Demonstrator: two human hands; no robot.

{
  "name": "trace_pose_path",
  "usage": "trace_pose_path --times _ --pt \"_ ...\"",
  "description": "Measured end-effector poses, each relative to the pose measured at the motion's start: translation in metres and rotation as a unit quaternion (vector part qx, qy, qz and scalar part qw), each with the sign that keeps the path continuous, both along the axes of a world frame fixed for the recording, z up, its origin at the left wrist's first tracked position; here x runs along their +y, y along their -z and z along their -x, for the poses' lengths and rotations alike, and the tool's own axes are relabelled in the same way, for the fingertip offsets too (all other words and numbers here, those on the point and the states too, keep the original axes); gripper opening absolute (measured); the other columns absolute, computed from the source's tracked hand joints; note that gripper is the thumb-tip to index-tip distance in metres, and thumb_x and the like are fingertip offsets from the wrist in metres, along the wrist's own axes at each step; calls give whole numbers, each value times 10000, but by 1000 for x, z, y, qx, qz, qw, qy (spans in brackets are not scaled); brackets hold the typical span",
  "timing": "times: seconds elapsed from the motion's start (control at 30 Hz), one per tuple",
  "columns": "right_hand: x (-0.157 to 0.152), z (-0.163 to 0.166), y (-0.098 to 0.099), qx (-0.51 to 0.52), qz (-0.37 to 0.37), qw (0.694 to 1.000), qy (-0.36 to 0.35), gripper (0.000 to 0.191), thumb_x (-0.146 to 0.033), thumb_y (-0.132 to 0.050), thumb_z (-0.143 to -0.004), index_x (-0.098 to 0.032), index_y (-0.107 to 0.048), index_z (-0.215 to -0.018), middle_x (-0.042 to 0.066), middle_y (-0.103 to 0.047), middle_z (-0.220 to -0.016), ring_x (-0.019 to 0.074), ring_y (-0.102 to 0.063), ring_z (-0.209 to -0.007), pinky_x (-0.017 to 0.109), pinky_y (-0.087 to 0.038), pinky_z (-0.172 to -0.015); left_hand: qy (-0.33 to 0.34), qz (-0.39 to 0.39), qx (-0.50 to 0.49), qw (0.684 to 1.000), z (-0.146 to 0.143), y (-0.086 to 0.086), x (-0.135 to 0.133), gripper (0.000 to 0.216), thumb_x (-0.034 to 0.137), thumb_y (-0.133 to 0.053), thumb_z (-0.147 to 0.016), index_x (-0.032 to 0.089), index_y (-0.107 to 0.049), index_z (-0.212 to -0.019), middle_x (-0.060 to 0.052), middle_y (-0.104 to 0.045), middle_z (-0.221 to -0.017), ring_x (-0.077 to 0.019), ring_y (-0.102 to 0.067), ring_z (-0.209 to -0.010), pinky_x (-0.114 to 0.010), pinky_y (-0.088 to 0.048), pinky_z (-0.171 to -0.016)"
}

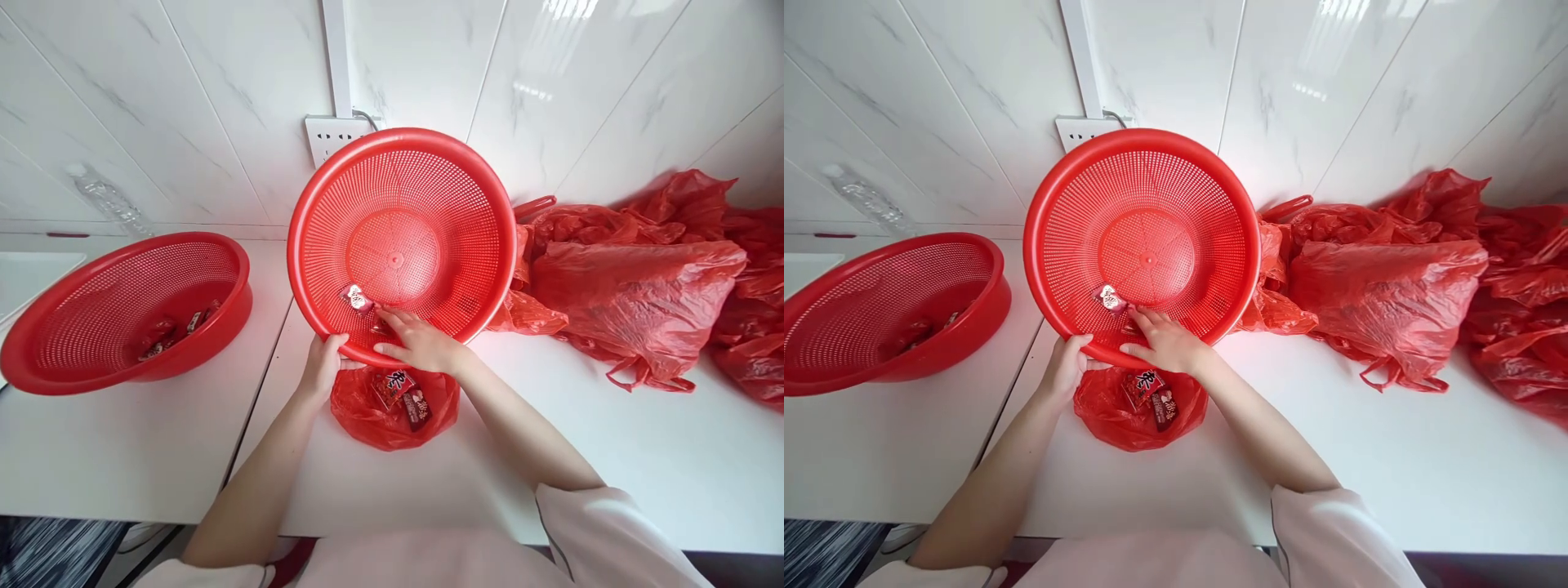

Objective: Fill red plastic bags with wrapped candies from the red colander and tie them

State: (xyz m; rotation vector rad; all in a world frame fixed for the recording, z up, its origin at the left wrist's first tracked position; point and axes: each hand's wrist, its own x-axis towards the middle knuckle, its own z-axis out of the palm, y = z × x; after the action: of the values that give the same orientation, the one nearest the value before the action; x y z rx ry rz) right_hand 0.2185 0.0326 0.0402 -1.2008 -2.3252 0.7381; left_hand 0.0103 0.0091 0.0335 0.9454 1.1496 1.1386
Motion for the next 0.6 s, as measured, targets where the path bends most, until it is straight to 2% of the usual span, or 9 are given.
trace_pose_path --times 0.1,0.2,0.23,0.3,0.37,0.4,0.47,0.6 --pt "-1 1 -2 61 35 996 -63 624 -493 -580 -869 -199 -444 -1402 138 -566 -1327 271 -553 -1199 468 -438 -1022 -17 1 -3 1000 3 0 3 342 310 -569 -781 179 -555 -1096 -83 -654 -1075 -256 -679 -906 -423 -615 -684" --pt "4 2 -2 211 126 969 -36 358 -350 -550 -902 -205 -583 -1228 82 -654 -1194 209 -620 -1089 410 -496 -972 -42 -8 -4 999 7 1 8 341 300 -575 -763 189 -545 -1084 -77 -644 -1071 -262 -669 -933 -418 -617 -675" --pt "7 1 -1 276 177 945 -11 301 -328 -539 -904 -202 -607 -1169 73 -661 -1179 199 -629 -1070 398 -518 -950 -49 -12 -5 999 8 1 10 333 297 -577 -758 192 -543 -1072 -74 -640 -1073 -261 -667 -938 -415 -618 -671" --pt "13 -1 1 395 271 877 32 259 -327 -580 -871 -189 -626 -1085 67 -663 -1172 193 -644 -1040 381 -553 -915 -54 -11 -11 998 10 1 11 313 297 -576 -751 193 -537 -1043 -73 -633 -1081 -262 -665 -941 -415 -619 -667" --pt "17 -5 1 467 325 821 44 286 -333 -652 -817 -176 -632 -1055 68 -672 -1151 190 -656 -1018 369 -564 -915 -56 -8 -19 998 11 0 12 306 300 -574 -747 191 -528 -1030 -79 -626 -1096 -265 -663 -945 -420 -619 -669" --pt "18 -7 1 483 339 806 42 303 -332 -676 -801 -171 -635 -1054 70 -680 -1133 188 -659 -1016 363 -564 -921 -56 -7 -22 998 11 -1 12 305 301 -573 -746 189 -524 -1025 -84 -623 -1104 -268 -662 -950 -423 -618 -672" --pt "19 -12 -1 494 350 795 34 316 -327 -699 -792 -166 -643 -1058 74 -691 -1105 185 -662 -1019 352 -567 -924 -56 -5 -24 998 11 -2 11 309 302 -575 -740 185 -520 -1021 -93 -622 -1112 -273 -660 -957 -428 -617 -677" --pt "18 -18 -7 482 346 804 39 317 -373 -702 -797 -162 -667 -1031 81 -705 -1076 193 -672 -991 364 -585 -883 -50 -9 -22 998 11 0 11 345 316 -581 -737 190 -526 -1053 -96 -623 -1130 -277 -659 -968 -436 -615 -695"
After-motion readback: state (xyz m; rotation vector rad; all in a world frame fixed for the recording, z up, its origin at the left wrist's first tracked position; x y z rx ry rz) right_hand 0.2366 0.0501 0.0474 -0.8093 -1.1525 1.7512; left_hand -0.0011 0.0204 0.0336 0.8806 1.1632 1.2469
